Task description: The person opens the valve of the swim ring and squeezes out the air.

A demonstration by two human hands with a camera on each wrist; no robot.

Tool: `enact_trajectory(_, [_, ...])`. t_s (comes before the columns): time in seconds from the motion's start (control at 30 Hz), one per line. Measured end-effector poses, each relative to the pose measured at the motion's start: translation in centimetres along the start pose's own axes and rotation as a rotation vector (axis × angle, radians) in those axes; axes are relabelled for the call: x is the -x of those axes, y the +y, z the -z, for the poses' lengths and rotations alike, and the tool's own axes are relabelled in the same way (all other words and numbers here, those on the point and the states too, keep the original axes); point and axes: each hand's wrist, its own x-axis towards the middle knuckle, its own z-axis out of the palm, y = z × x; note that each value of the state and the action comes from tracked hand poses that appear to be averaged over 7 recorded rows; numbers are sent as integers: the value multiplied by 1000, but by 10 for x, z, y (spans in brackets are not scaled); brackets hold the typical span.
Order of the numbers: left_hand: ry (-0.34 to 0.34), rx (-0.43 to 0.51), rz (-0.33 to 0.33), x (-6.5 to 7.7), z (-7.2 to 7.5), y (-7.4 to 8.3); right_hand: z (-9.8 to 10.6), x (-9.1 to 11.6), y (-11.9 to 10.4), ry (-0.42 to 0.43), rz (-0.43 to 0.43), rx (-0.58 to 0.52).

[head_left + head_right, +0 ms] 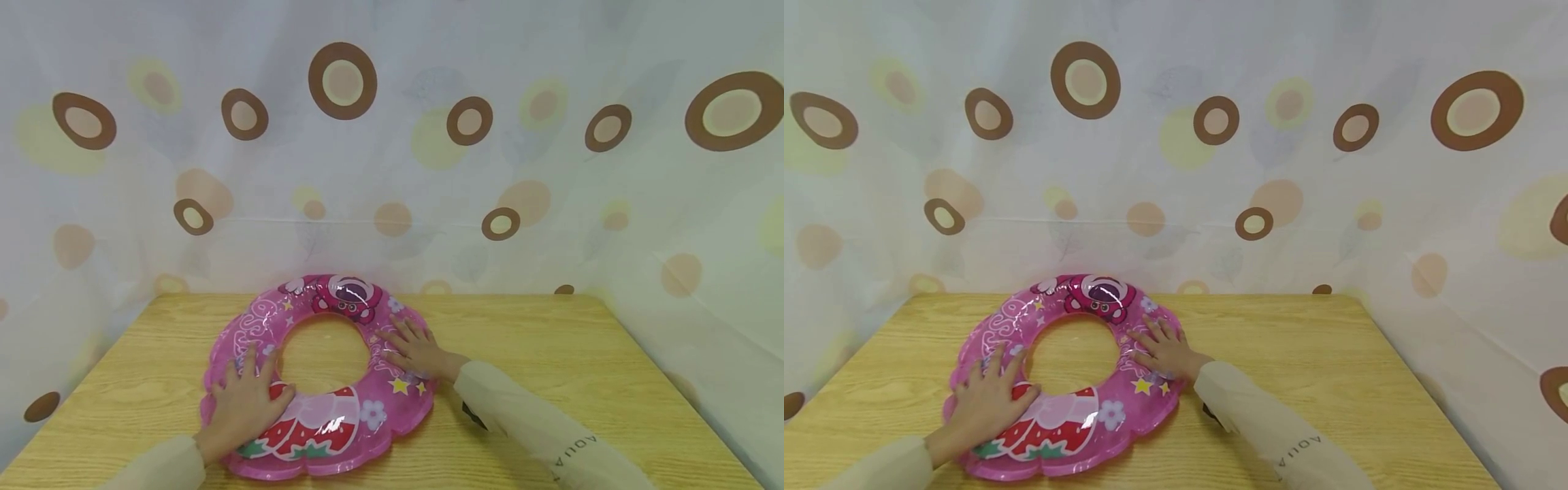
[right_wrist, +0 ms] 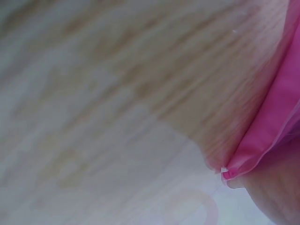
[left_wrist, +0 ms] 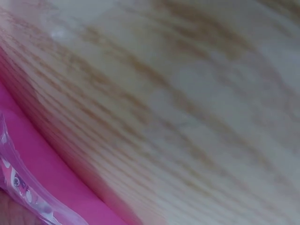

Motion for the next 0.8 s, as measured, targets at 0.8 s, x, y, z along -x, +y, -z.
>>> enact_trajectory(0.8, [-13, -9, 7, -2, -2, 1, 3, 1, 0, -12, -19, -17])
